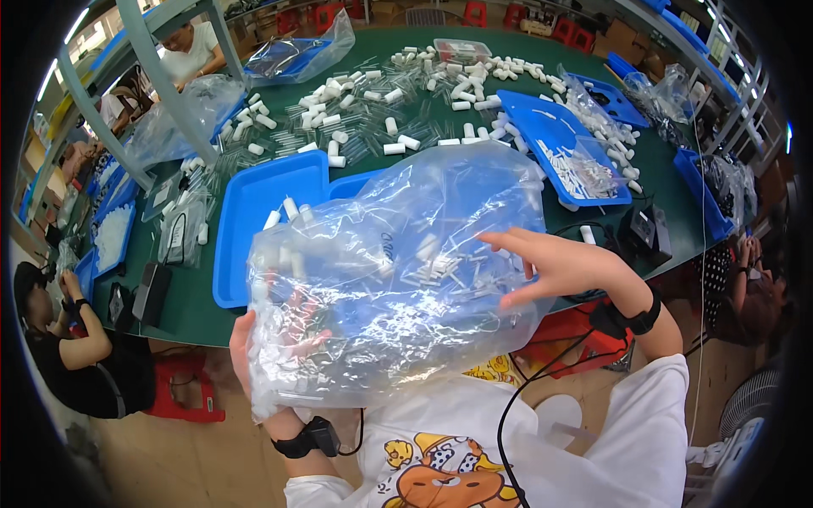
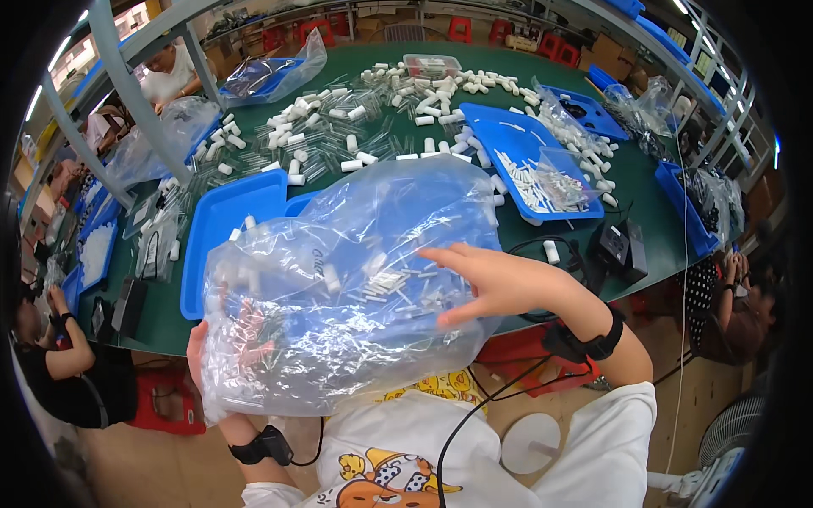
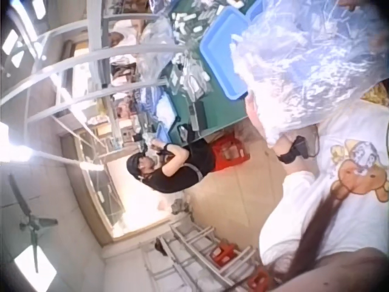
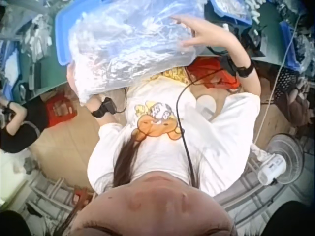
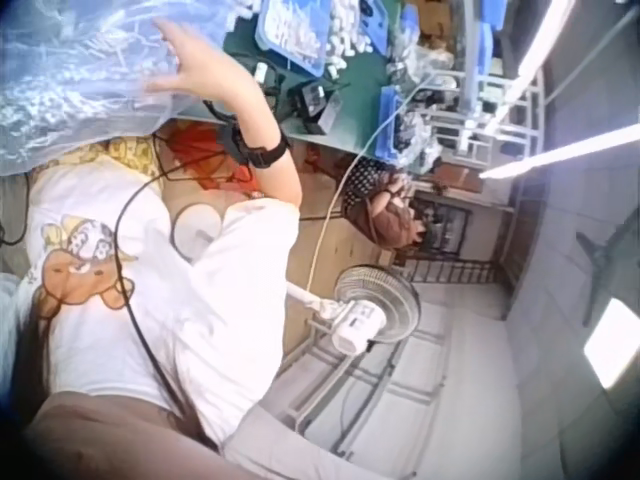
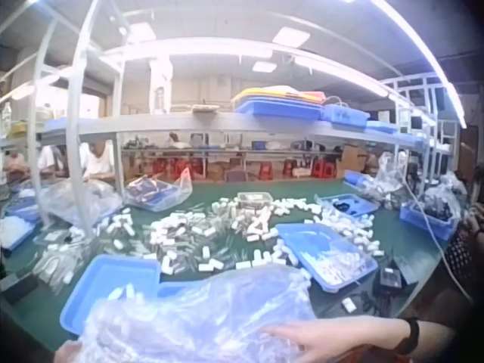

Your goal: Assembling small white plastic components at a factory workbench.

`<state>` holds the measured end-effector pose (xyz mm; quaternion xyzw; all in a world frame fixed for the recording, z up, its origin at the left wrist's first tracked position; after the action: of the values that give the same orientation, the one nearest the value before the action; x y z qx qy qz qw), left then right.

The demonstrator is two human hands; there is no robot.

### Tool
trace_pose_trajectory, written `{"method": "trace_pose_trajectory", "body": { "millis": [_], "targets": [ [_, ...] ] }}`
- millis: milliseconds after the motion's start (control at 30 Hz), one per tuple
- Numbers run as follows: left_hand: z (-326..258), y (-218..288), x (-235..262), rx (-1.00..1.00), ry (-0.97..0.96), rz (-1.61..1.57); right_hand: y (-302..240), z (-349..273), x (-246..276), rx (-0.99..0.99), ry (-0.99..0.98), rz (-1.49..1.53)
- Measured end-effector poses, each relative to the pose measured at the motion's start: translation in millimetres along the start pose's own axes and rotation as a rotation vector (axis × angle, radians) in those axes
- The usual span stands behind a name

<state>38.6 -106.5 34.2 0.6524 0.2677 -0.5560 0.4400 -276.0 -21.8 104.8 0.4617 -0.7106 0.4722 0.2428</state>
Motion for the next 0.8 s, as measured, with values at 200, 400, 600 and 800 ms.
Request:
{"method": "trace_pose_trajectory", "body": {
  "millis": [200, 400, 600, 800],
  "targets": [
    [-5.3, 5.3, 13.9, -0.02, 0.11, 0.016, 7.3, -4.0, -1.2, 0.004, 0.192, -0.181],
    [-11.6, 10.6, 18.7, -0.018, 0.089, -0.055, 16.3, 6.9, 15.5, -0.039, 0.23, -0.002],
    [-11.5, 7.7, 23.5, 0.017, 0.048, -0.076, 29.9, 26.8, -2.3, 0.051, 0.475, -0.25],
    [-12.2, 11.5, 21.3, -0.003, 0.005, -0.107, 25.2, 12.3, 22.0, 0.057, 0.602, -0.03]
  ]
}}
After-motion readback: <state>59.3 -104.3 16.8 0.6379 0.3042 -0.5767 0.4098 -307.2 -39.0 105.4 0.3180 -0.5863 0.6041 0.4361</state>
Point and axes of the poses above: each hand's wrist, its own z-axis towards the middle knuckle, its own x-axis out of the back of the hand, y = z × x, the point moved 8 cm from there along z, towards the middle knuckle, and after that the axes turned 12 degrees about -x, right-handed, at the moved point
